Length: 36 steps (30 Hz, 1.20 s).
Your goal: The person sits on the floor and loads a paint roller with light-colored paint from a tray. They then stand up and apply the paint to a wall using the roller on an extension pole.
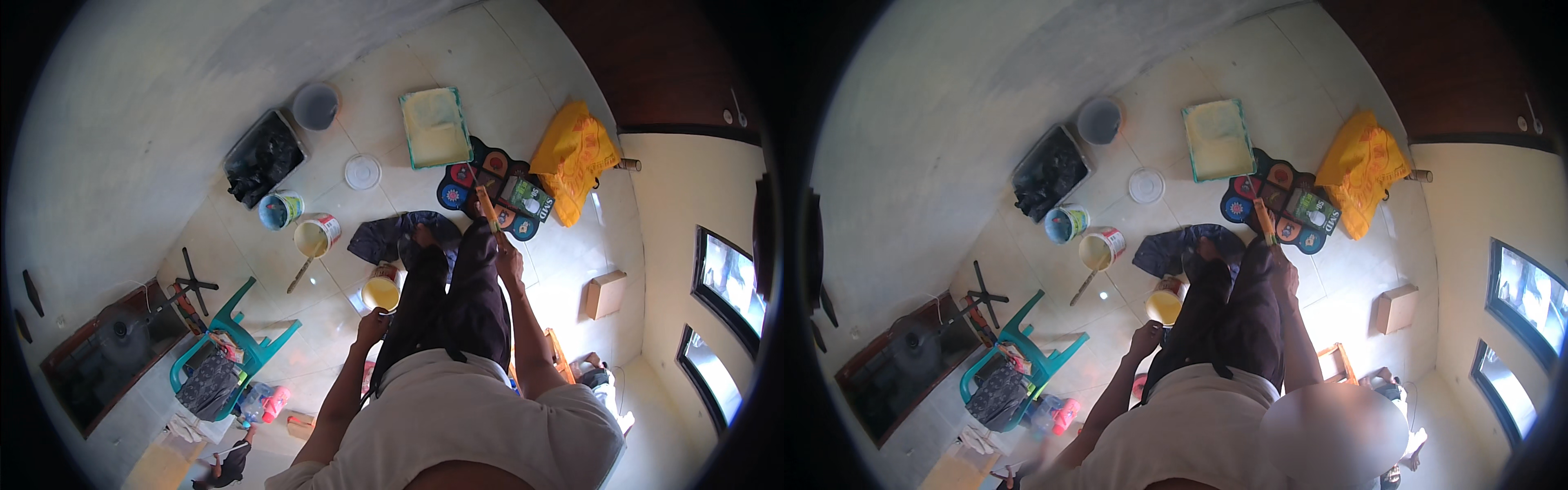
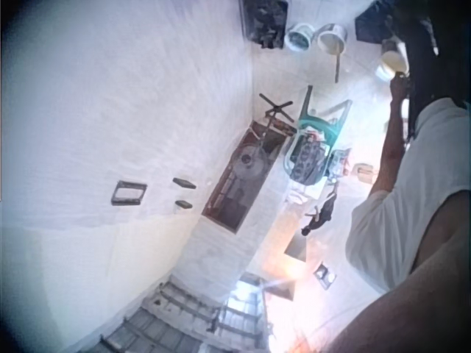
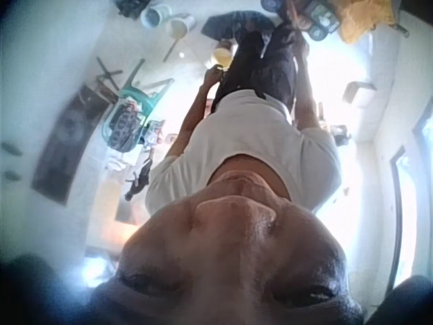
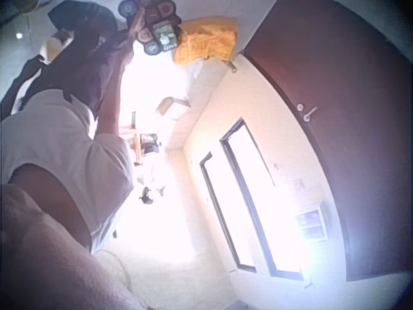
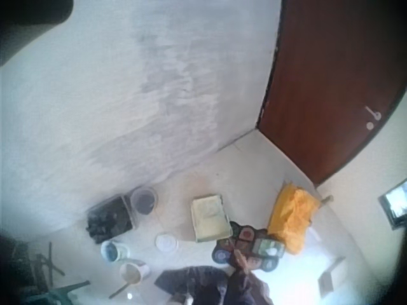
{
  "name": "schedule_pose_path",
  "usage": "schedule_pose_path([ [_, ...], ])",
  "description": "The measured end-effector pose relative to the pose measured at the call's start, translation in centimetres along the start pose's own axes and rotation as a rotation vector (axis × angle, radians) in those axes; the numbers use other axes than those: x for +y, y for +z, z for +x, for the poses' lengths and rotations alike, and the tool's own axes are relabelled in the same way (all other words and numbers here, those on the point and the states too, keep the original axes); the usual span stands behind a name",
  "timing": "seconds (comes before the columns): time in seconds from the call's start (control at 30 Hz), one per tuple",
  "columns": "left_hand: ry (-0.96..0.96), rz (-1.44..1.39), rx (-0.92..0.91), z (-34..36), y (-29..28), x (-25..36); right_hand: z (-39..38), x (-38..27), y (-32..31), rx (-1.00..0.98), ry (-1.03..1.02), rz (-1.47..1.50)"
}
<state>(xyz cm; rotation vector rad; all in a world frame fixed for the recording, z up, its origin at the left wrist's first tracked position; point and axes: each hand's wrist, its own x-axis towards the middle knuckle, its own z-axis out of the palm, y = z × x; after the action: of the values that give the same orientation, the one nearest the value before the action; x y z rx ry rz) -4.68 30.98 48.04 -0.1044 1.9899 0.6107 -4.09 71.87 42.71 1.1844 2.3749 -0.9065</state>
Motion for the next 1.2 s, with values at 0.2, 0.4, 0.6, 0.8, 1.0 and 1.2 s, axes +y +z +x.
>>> schedule_pose_path([
  [0.2,0.092,-0.015,0.099,0.2,0.2,-0.6,5.0,-6.0,3.3,0.053,-0.161,-0.017],
  [0.4,0.118,-0.051,0.102,0.4,0.0,-0.1,8.8,-4.9,7.4,0.18,-0.284,-0.186],
  [0.6,0.033,-0.026,0.076,-0.2,0.8,-0.9,1.3,-2.9,3.9,-0.173,-0.032,-0.126],
  [0.8,0.003,-0.001,0.028,0.2,0.4,-1.4,-0.3,-4.5,1.5,-0.126,-0.053,-0.069],
  [1.0,0.099,-0.033,0.031,1.6,-0.5,0.8,8.9,-4.5,5.7,0.202,-0.376,-0.153],
  [1.2,0.121,-0.051,0.099,0.8,-0.2,-0.4,3.9,-7.8,3.9,0.018,-0.155,-0.092],
])
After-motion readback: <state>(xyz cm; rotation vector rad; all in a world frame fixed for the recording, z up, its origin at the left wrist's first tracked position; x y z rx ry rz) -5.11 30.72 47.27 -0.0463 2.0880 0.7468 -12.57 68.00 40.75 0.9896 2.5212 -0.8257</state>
